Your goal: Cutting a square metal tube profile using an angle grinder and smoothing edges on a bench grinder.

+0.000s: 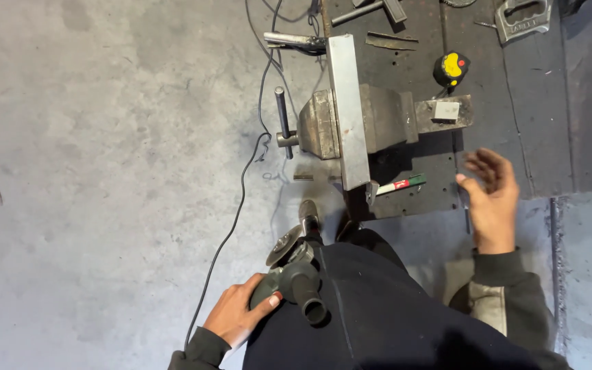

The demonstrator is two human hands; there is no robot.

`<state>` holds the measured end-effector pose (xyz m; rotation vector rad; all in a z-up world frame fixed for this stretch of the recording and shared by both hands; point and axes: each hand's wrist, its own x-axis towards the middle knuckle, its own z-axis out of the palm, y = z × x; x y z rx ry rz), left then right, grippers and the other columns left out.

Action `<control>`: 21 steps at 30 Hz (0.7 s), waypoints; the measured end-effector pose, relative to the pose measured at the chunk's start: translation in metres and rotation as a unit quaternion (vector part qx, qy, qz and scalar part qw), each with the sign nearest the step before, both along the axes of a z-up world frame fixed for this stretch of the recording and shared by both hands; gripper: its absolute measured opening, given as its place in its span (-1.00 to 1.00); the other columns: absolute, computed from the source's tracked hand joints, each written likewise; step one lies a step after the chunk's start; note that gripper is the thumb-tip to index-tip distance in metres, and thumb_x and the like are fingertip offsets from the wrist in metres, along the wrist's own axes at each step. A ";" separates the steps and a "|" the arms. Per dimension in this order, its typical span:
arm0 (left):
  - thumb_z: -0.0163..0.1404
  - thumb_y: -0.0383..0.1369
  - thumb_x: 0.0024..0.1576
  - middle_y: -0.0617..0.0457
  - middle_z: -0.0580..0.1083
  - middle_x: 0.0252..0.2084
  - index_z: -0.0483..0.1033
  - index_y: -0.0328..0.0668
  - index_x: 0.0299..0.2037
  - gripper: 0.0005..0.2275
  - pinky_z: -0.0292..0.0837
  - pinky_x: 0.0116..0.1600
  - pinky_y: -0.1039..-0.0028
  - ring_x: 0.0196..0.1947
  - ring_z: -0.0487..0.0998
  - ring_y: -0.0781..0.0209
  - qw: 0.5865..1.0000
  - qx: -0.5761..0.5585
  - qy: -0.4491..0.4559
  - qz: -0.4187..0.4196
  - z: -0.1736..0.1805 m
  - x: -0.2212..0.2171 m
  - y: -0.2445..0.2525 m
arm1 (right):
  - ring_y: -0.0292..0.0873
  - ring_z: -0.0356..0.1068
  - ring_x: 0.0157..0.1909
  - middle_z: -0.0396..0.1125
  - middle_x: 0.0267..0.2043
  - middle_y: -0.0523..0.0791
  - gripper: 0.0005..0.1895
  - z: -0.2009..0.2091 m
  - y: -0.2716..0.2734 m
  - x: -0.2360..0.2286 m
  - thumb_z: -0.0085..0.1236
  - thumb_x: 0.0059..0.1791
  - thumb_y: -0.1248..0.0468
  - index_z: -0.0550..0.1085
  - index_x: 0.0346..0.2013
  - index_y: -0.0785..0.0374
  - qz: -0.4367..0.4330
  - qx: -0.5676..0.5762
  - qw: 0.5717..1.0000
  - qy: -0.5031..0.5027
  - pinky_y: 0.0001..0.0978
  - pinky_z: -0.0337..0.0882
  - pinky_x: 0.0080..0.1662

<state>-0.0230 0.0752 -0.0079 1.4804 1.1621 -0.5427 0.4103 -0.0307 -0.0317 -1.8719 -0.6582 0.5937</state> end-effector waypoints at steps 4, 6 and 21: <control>-0.08 0.18 0.05 0.07 0.56 -0.48 0.55 0.06 0.03 -0.48 0.29 -0.28 0.36 -0.50 0.52 0.20 1.000 0.006 0.004 -0.007 -0.003 0.000 0.002 | -0.12 0.34 0.15 0.34 0.17 -0.01 -0.42 0.021 0.027 -0.078 -0.04 0.00 0.12 0.35 0.30 0.27 0.056 -0.059 0.995 0.065 -0.29 0.36 0.11; -0.07 0.16 0.05 0.05 0.58 -0.48 0.55 0.05 0.02 -0.50 0.31 -0.28 0.36 -0.51 0.53 0.18 1.000 0.018 -0.012 -0.005 -0.004 -0.001 0.001 | -0.08 0.44 0.19 0.47 0.15 -0.11 -0.66 0.029 0.016 -0.110 0.02 0.03 0.11 0.61 -0.15 0.27 0.259 -0.071 0.961 -0.065 -0.22 0.38 0.17; -0.08 0.19 0.04 0.07 0.59 -0.46 0.53 0.06 0.00 -0.49 0.42 -0.23 0.38 -0.48 0.58 0.16 0.998 0.039 -0.040 -0.025 -0.026 -0.009 -0.005 | 0.04 0.30 0.29 0.27 0.27 0.05 -0.29 0.004 0.008 -0.051 0.10 -0.21 0.60 0.32 0.25 0.26 -0.003 -0.039 0.990 -0.138 -0.21 0.39 0.10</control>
